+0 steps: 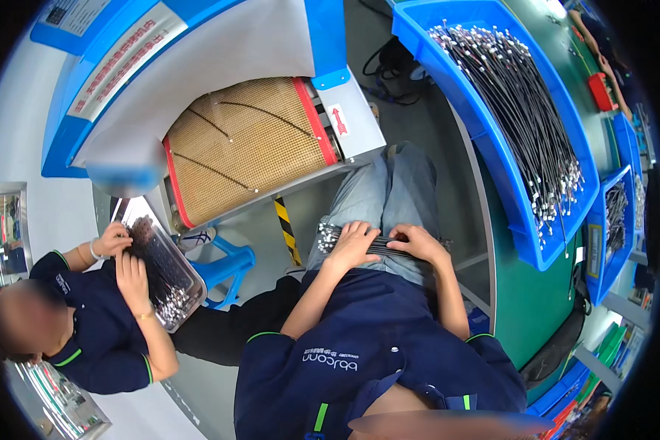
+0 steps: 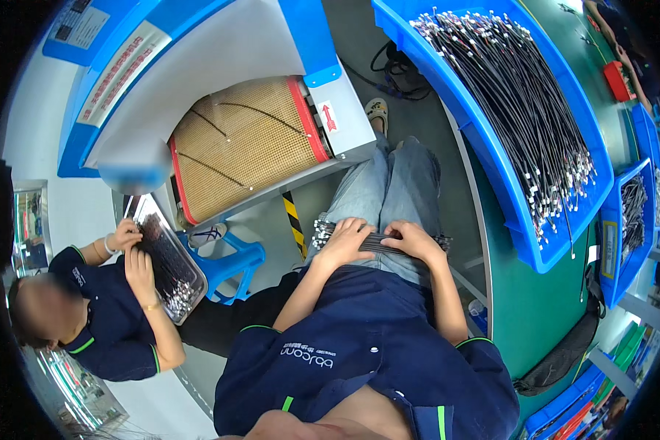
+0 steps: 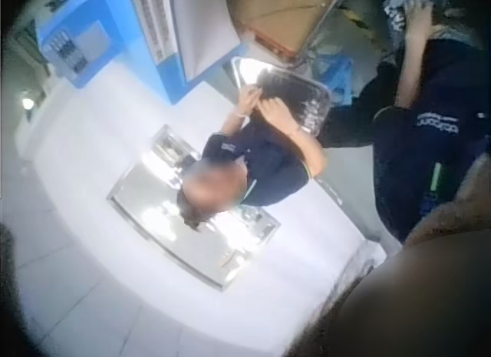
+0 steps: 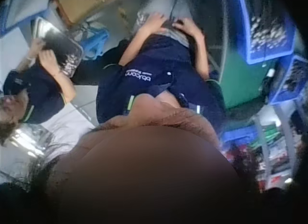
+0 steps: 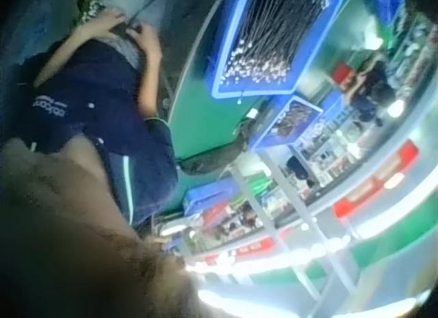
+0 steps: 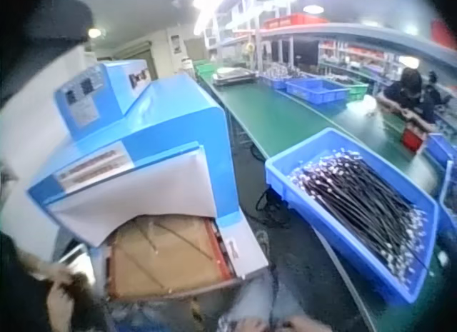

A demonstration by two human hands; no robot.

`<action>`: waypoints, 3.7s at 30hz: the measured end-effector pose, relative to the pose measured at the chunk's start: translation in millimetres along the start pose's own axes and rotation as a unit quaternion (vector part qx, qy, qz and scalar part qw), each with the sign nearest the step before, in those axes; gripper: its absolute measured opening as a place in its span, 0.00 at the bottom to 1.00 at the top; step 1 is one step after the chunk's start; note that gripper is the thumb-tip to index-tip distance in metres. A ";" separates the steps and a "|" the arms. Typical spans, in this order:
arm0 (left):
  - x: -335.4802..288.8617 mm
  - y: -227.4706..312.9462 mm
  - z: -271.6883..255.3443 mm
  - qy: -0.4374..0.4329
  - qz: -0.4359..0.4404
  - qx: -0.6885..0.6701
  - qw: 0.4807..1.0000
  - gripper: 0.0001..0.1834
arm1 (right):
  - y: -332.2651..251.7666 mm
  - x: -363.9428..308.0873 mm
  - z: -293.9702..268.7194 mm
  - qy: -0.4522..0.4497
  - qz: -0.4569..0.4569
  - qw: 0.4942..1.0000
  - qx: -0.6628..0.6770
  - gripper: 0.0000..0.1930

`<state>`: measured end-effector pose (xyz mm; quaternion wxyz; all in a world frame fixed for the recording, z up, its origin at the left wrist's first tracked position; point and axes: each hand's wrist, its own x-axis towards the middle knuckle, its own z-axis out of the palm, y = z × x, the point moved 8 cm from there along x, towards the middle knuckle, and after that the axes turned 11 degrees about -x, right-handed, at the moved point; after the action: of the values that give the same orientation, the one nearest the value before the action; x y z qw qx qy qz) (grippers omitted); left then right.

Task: The person repeatedly picks up black cables with white tips from a blue bin and feeds them one by one into a blue machine with a mesh conveyor belt. The cables are processed by the machine and then collected by the person, who places them back into the bin.

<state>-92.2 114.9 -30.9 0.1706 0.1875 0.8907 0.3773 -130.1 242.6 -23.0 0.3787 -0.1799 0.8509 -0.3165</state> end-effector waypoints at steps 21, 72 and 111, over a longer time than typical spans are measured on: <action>2.5 -8.7 -21.6 -0.069 -0.082 -0.076 0.991 0.26 | 5.8 18.1 7.4 -0.082 0.000 0.996 0.042 0.11; -14.3 -40.1 -38.1 -0.036 -0.086 -0.177 0.980 0.15 | 55.8 13.5 -3.7 -0.013 -0.010 0.983 0.183 0.06; 5.5 2.2 -103.3 0.160 0.043 -0.130 0.978 0.08 | -91.7 3.0 -70.2 0.285 -0.245 0.915 -0.149 0.06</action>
<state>-142.6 56.0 37.7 0.0322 0.1390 0.8411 0.5216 -179.1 201.8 73.3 -0.0004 -0.3388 0.8894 -0.3069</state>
